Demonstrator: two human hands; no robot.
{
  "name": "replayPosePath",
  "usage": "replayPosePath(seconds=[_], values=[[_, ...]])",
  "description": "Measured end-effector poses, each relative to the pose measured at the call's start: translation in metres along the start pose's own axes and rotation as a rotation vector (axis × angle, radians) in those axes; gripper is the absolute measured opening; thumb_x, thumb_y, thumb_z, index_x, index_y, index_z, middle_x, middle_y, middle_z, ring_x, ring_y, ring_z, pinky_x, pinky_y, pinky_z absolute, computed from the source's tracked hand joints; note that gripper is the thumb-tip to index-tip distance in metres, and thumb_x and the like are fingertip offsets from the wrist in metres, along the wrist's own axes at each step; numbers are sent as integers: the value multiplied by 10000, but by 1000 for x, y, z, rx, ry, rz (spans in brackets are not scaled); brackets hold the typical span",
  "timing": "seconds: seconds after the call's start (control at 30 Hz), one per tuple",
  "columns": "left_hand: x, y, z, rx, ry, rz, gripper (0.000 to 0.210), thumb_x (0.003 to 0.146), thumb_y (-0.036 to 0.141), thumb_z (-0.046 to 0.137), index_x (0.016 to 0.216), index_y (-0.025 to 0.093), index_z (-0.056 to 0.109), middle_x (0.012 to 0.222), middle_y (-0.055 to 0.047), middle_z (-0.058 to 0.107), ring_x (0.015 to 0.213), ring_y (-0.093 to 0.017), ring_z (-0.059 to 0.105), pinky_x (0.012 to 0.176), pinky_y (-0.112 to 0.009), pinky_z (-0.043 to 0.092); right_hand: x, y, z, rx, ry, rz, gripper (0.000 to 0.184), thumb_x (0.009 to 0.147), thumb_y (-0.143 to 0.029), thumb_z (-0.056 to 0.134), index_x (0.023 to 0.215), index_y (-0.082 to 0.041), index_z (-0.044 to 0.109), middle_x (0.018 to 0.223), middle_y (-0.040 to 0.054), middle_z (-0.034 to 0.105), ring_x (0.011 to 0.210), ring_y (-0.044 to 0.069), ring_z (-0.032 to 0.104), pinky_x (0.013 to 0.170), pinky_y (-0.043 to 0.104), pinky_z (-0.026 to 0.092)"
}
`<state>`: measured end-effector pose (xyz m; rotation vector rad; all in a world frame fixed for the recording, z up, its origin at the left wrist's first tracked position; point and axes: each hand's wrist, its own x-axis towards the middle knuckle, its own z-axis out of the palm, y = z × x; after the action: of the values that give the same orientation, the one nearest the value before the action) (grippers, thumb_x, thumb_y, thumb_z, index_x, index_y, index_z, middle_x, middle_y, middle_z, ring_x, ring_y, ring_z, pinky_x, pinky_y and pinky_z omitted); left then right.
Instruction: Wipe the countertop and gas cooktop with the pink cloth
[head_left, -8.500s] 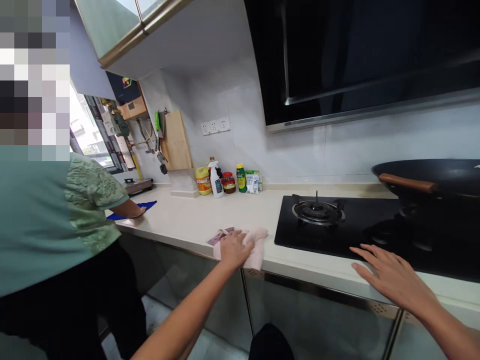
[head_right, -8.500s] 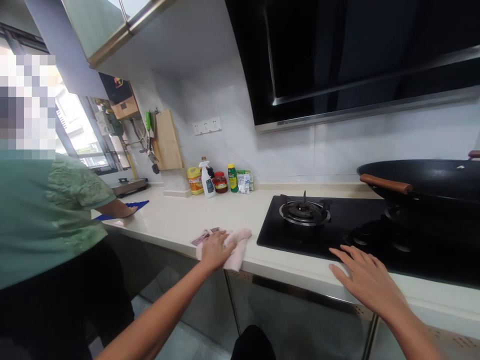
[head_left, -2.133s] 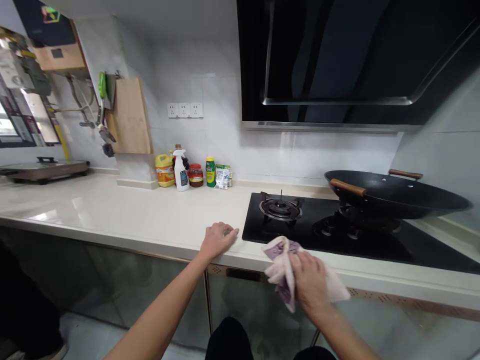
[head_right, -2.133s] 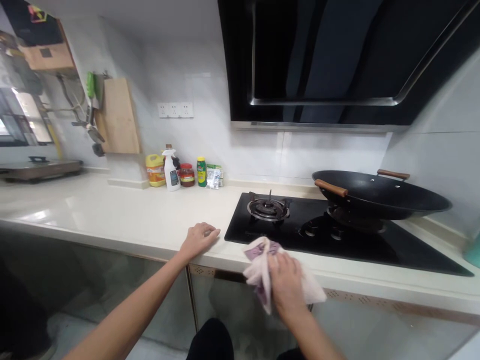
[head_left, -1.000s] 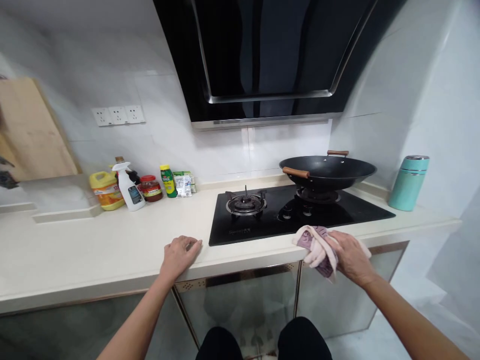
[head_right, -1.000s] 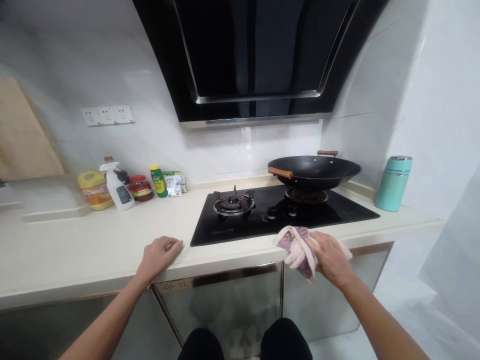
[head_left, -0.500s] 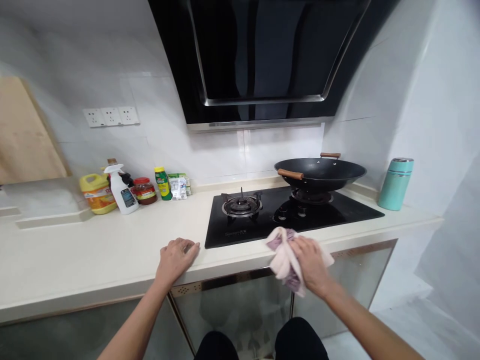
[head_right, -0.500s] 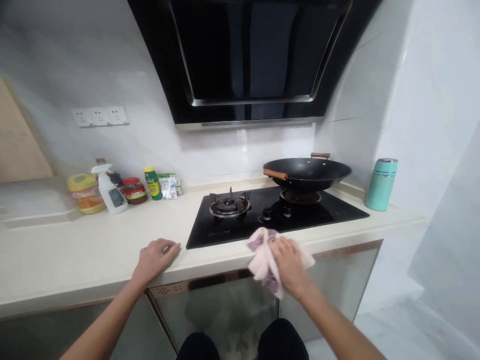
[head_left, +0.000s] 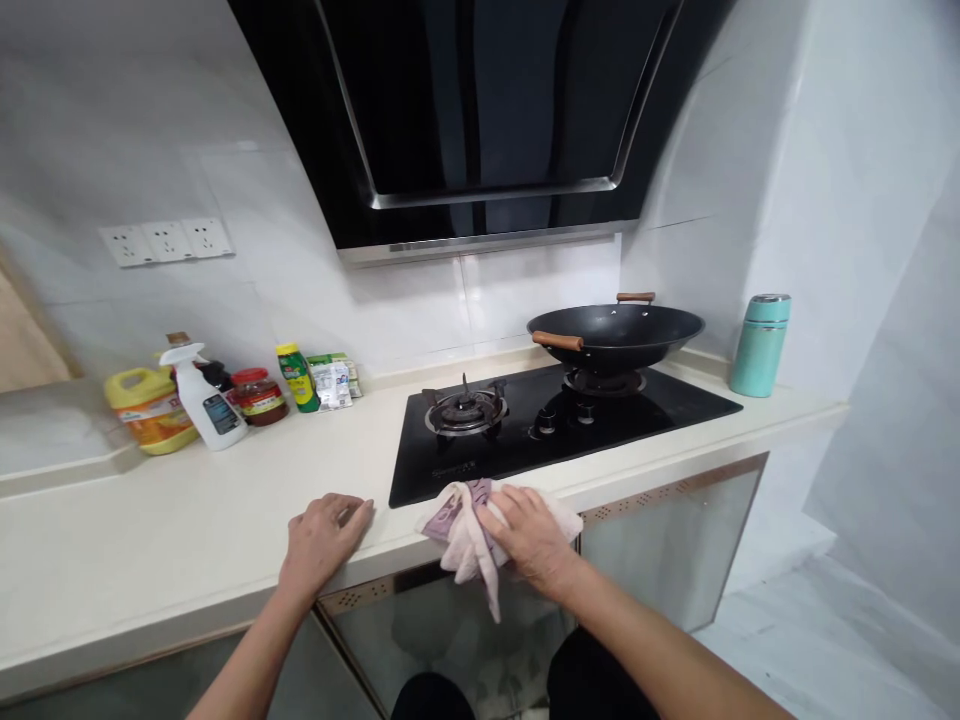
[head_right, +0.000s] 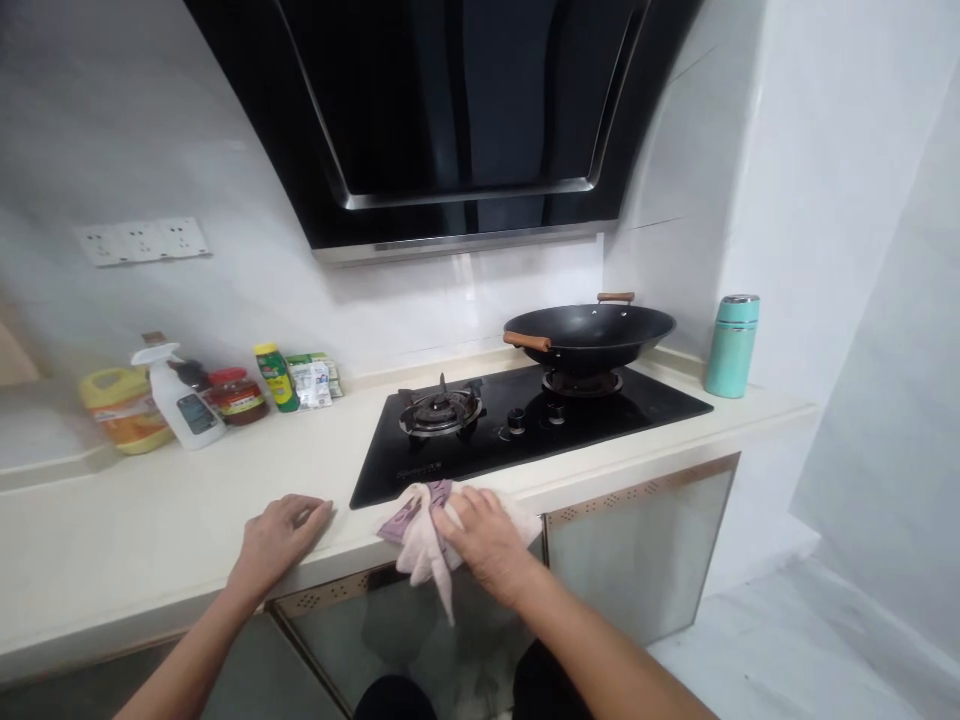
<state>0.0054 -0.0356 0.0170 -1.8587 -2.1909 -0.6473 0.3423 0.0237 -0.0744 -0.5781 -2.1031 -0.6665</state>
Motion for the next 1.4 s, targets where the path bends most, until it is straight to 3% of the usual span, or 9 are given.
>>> replayPosePath(seconds=[0.37,0.57,0.67,0.8,1.0,1.1,1.17,1.3,1.4], values=[[1,1,-1,28,-9,24,487,897,590,418,937,267,780,1126,-70,764,1158,-315,633,939,-408,445,-131,179,-83,-168,-213,252,673,844,-312,656,1472,-180,452,1383,180,537,1343,337,441,1134,540,349],[2,2,1,60,-13,36,465,916,560,420,948,267,780,1137,-78,756,1154,-318,629,940,-421,453,-141,213,-129,-96,-367,495,625,864,-368,561,1458,-189,483,1424,179,531,1315,333,474,1132,517,321],[3,5,-2,55,-24,29,481,916,561,418,972,256,785,1147,-95,747,1148,-328,624,926,-430,462,-120,204,-134,26,-354,598,671,791,-470,621,1397,-192,545,1381,169,583,1258,354,526,1097,507,361],[6,8,-6,47,-56,-7,519,910,589,404,991,249,788,1161,-103,738,1147,-345,621,892,-440,476,-83,170,-116,50,-312,660,567,829,-481,584,1314,-188,606,1266,140,664,1165,334,592,1020,437,426],[8,4,-4,61,-73,-5,506,927,579,387,1001,267,779,1176,-96,738,1171,-339,621,894,-440,468,-7,69,-73,154,-252,685,760,805,-490,688,1459,-192,441,1205,119,649,1057,285,585,932,402,428],[7,1,-2,71,-43,12,490,931,575,395,988,276,779,1161,-90,746,1160,-335,632,882,-422,471,48,21,-49,245,-344,608,468,919,-387,581,1349,-223,496,1089,84,652,911,236,559,802,345,413],[6,0,-2,80,-35,22,476,922,572,404,977,283,777,1150,-80,752,1159,-330,637,881,-415,472,84,1,-31,281,-383,531,433,899,-383,612,1289,-224,509,1065,64,649,868,224,534,765,331,399],[5,-1,-2,80,-30,11,474,908,567,392,956,284,769,1154,-69,755,1179,-321,634,904,-421,471,138,-16,1,288,-440,419,316,888,-338,632,1162,-205,548,1113,82,617,945,242,502,819,364,391],[4,-1,-1,69,-19,10,475,906,559,388,963,278,766,1169,-70,755,1186,-315,631,927,-427,460,147,-19,8,264,-444,378,168,956,-295,551,1107,-229,588,1211,98,564,1077,262,460,924,423,355]])
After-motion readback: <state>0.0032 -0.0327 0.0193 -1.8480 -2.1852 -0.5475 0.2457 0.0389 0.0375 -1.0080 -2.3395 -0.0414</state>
